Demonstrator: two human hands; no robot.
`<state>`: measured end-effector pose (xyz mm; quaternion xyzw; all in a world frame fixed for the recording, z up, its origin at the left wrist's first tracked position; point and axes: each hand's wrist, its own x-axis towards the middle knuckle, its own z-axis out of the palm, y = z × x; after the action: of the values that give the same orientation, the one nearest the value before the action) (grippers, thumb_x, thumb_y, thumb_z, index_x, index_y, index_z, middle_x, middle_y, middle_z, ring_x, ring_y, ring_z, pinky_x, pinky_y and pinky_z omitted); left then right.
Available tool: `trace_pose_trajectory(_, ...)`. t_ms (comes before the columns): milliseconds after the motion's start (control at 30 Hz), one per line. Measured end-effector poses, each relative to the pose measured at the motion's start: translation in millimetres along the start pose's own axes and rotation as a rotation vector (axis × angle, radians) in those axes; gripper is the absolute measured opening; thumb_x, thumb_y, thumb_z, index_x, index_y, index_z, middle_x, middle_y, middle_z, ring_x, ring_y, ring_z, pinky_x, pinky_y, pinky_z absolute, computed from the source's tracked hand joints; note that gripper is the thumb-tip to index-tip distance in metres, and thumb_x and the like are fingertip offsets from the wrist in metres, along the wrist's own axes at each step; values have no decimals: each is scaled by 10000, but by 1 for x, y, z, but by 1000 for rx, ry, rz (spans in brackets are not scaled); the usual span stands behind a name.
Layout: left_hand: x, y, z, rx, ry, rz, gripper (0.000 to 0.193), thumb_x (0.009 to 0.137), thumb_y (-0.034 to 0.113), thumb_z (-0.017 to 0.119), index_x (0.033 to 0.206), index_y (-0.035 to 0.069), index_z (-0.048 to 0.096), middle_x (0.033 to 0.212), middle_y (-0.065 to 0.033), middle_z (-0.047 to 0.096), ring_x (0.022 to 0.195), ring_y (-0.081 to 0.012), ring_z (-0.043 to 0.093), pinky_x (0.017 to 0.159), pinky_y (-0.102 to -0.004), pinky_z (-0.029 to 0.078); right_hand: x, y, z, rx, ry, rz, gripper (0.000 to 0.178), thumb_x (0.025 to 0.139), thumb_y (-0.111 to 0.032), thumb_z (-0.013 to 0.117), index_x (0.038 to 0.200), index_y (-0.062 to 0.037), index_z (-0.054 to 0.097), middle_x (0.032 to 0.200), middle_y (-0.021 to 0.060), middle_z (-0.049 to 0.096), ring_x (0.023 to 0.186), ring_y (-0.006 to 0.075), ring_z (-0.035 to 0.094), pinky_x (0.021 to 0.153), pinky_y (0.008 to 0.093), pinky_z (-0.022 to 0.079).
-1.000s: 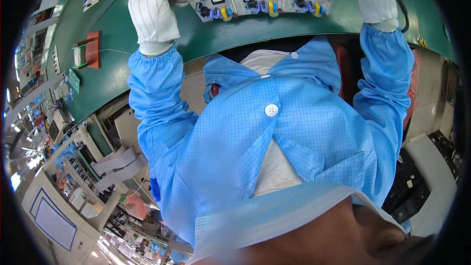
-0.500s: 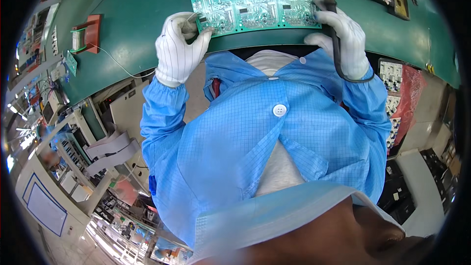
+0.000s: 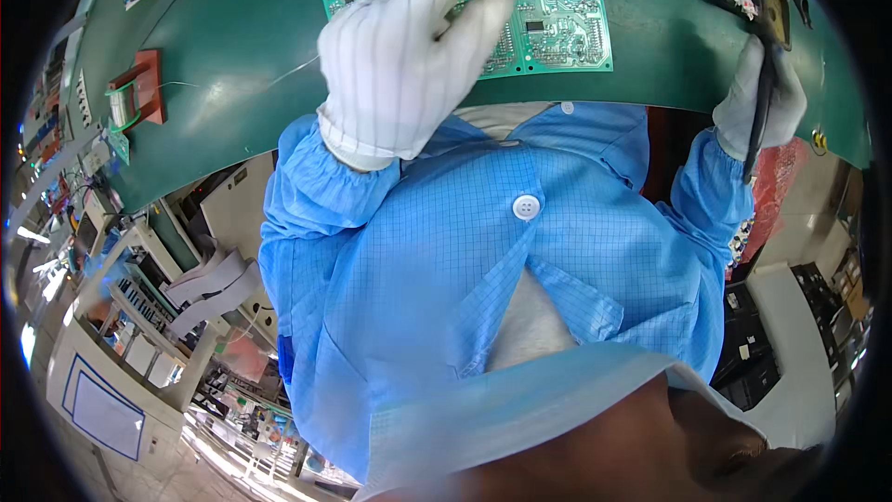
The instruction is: Soldering components onto a printed circuit board at a manual assembly station.
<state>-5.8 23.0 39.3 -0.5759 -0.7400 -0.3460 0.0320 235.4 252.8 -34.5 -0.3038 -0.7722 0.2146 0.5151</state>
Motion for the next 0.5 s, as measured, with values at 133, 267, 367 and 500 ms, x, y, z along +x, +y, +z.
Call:
trace_pose_trajectory(133, 4, 9, 9, 26, -114, -104, 171, 793, 83, 702, 911, 63, 580, 766, -88, 597, 574, -210, 573, 509, -308, 464, -5, 1, 0, -1, -8, 0, 196, 854, -29, 691, 989, 82, 603, 874, 181, 689, 785, 195, 685, 716, 253, 550)
trace_pose_trajectory(267, 4, -2, 29, 5, -91, -106, 183, 800, 158, 708, 940, 88, 614, 746, -70, 613, 589, -219, 599, 516, -308, 481, -6, -23, 8, 7, -33, 73, 193, 850, -18, 679, 994, 76, 591, 851, 194, 683, 787, 206, 689, 688, 259, 560)
trace_pose_trajectory(367, 3, -6, 39, 56, -59, -61, 179, 791, 185, 730, 909, 101, 624, 774, -50, 633, 636, -213, 615, 541, -303, 493, -4, -35, 16, 22, -69, 109, 184, 837, -23, 692, 979, 47, 599, 848, 167, 681, 762, 190, 683, 672, 256, 557)
trace_pose_trajectory(500, 18, -15, 58, 72, 144, 148, 181, 758, 117, 751, 876, 83, 618, 868, -55, 648, 712, -215, 620, 588, -299, 498, -2, -38, 22, 127, -116, 102, 171, 804, -19, 725, 938, -10, 618, 865, 103, 677, 656, 128, 637, 622, 243, 521)
